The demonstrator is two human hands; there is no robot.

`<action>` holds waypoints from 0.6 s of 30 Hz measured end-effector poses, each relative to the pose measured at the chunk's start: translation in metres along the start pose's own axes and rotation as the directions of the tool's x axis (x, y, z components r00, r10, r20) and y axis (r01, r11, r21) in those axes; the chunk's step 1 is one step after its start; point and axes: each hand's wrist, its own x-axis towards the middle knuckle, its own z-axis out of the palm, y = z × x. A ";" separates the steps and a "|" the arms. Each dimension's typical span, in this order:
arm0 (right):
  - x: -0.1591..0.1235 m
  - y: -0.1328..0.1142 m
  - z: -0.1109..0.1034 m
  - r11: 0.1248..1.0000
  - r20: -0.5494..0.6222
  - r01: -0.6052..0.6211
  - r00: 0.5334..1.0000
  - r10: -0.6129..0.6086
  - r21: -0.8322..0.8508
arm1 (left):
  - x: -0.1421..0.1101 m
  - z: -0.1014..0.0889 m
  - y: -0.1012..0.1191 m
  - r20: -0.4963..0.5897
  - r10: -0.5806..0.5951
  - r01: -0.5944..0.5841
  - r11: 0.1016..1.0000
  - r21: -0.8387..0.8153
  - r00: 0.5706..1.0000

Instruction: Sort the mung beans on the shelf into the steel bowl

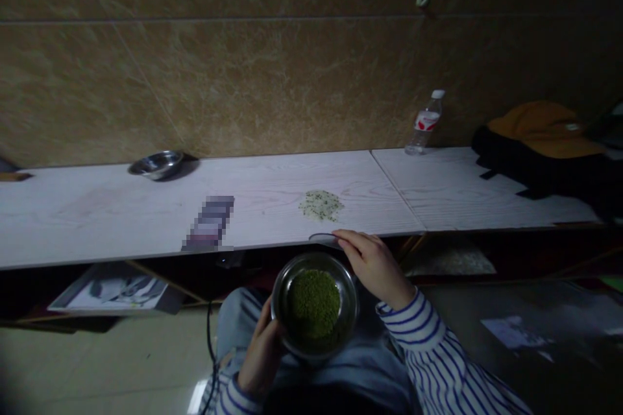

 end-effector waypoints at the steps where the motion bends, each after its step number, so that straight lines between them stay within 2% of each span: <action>1: -0.001 0.002 -0.001 1.000 -0.004 -0.009 1.000 0.009 -0.001 | 0.000 0.001 0.000 -0.001 -0.015 0.015 1.000 -0.002 1.000; 7: -0.005 0.009 -0.005 0.997 -0.019 -0.075 0.997 0.076 0.014 | -0.001 0.005 0.005 0.000 -0.034 0.034 0.999 -0.030 0.999; 13: -0.007 0.019 -0.006 0.992 -0.041 -0.117 0.992 0.120 0.052 | 0.000 0.009 0.006 0.099 -0.061 0.065 0.997 -0.031 0.993; 18: -0.011 0.035 -0.008 0.984 -0.051 -0.159 0.985 0.164 0.082 | 0.004 0.006 0.010 0.030 -0.026 0.026 1.000 0.016 0.999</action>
